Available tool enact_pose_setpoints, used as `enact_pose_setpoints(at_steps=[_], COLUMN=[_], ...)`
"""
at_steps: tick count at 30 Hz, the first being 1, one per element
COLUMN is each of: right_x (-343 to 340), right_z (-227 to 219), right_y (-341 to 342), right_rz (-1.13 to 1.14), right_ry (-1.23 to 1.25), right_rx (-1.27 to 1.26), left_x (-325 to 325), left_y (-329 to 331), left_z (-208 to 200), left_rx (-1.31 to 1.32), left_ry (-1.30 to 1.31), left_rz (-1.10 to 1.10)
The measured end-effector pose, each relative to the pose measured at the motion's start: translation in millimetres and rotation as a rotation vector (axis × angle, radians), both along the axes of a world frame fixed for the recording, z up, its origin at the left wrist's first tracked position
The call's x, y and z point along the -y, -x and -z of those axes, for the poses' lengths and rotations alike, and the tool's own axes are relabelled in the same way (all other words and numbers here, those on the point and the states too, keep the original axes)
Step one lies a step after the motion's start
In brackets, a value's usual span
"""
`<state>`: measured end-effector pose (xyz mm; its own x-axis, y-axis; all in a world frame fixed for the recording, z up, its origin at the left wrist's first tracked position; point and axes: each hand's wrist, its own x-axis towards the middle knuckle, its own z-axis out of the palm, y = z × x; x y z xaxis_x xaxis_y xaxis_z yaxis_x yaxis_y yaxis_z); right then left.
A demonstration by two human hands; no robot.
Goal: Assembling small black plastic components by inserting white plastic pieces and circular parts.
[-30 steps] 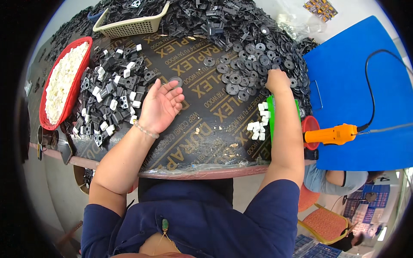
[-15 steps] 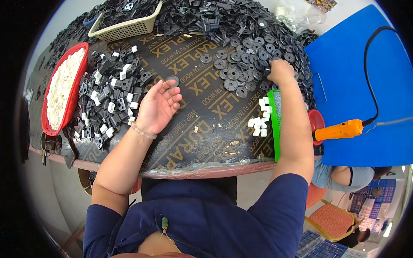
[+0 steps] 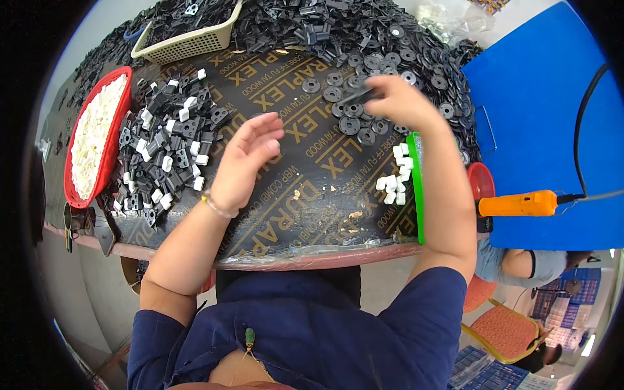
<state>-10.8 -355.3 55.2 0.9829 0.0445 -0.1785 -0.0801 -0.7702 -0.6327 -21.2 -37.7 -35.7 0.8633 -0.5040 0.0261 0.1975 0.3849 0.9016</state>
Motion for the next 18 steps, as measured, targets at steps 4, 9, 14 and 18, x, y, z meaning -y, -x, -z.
enact_pose_setpoints(at_steps=[4,9,14,18], right_x=[-81.9,-100.0,-95.4,-74.6], right_z=[14.4,27.7,38.7,11.1], right_y=[17.7,21.9,23.3,16.8], right_rz=[-0.321,-0.27,-0.331,-0.205], right_ry=[-0.078,-0.185,-0.376,-0.307], right_rx=[-0.044,-0.089,-0.002,-0.173], left_x=[3.4,-3.6,-0.6,-3.5], left_y=[9.2,-2.9,-0.4,-9.2], left_z=[2.4,-3.7,-2.3,13.7], left_rx=[0.59,0.606,0.548,0.286], left_ry=[-0.377,-0.608,-0.693,-0.491], left_rz=[-0.056,-0.001,0.049,0.075])
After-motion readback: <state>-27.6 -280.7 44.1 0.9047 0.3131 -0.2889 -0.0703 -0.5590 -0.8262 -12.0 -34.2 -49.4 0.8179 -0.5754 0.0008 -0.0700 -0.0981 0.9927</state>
